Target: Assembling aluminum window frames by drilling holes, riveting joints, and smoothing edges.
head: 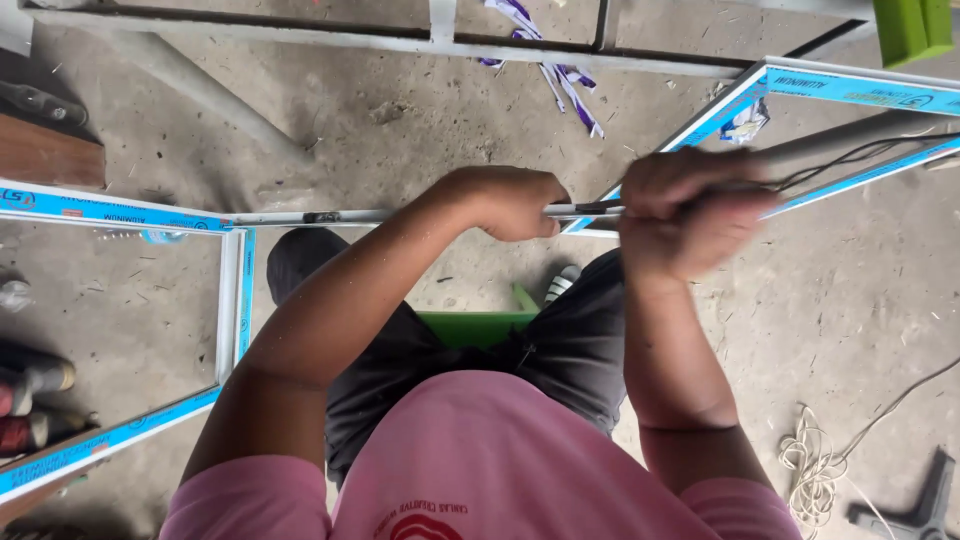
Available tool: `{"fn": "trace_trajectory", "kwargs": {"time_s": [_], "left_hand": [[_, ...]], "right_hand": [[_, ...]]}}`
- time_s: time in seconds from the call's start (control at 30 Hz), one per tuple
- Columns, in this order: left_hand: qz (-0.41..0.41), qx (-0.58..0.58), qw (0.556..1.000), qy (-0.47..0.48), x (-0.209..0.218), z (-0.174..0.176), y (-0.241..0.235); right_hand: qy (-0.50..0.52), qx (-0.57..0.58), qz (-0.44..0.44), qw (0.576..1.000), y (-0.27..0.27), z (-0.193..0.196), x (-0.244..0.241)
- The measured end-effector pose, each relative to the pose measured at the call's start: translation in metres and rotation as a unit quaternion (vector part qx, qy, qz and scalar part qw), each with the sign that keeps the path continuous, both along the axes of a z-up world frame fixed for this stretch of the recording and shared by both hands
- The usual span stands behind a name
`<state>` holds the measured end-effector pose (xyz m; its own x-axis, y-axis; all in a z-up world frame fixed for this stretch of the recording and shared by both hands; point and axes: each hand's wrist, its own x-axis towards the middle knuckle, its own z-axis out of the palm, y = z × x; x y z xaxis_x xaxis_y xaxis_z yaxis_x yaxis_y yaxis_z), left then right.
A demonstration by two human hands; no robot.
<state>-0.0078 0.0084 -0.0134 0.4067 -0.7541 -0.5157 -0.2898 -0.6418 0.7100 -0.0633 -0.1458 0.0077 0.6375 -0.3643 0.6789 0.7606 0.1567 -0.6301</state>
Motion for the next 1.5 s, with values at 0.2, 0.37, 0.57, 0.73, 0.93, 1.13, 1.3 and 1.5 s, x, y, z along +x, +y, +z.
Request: {"fn": "trace_trajectory", "kwargs": {"time_s": [0.2,0.37,0.57,0.73,0.93,1.13,1.3,1.5], "left_hand": [[-0.007,0.004,1.0,-0.01,0.001,0.007,0.003],[-0.013,0.001,1.0,0.0,0.003,0.008,-0.003],[-0.017,0.079,0.997,-0.013,0.002,0.022,-0.007],[-0.02,0.077,0.997,0.01,-0.001,0.023,-0.004],[-0.019,0.069,0.997,0.001,0.001,0.021,-0.006],[-0.021,0.069,0.997,-0.002,0.005,0.021,-0.006],[-0.036,0.056,0.998,-0.024,0.006,0.013,-0.007],[-0.028,0.056,0.998,-0.014,0.009,0.016,-0.002]], "right_hand": [[0.012,-0.01,-0.007,1.0,0.0,0.006,-0.002],[0.009,-0.021,-0.022,1.0,-0.015,-0.021,0.003],[0.104,0.039,-0.047,0.993,0.021,0.014,-0.007],[0.119,0.073,-0.034,0.99,0.02,0.016,-0.014],[0.138,0.063,-0.008,0.988,0.004,0.003,-0.015],[0.073,0.045,0.035,0.996,0.004,0.023,-0.01],[0.077,0.031,0.028,0.996,0.009,0.018,-0.004],[0.115,0.122,0.021,0.986,-0.009,-0.003,0.011]]}}
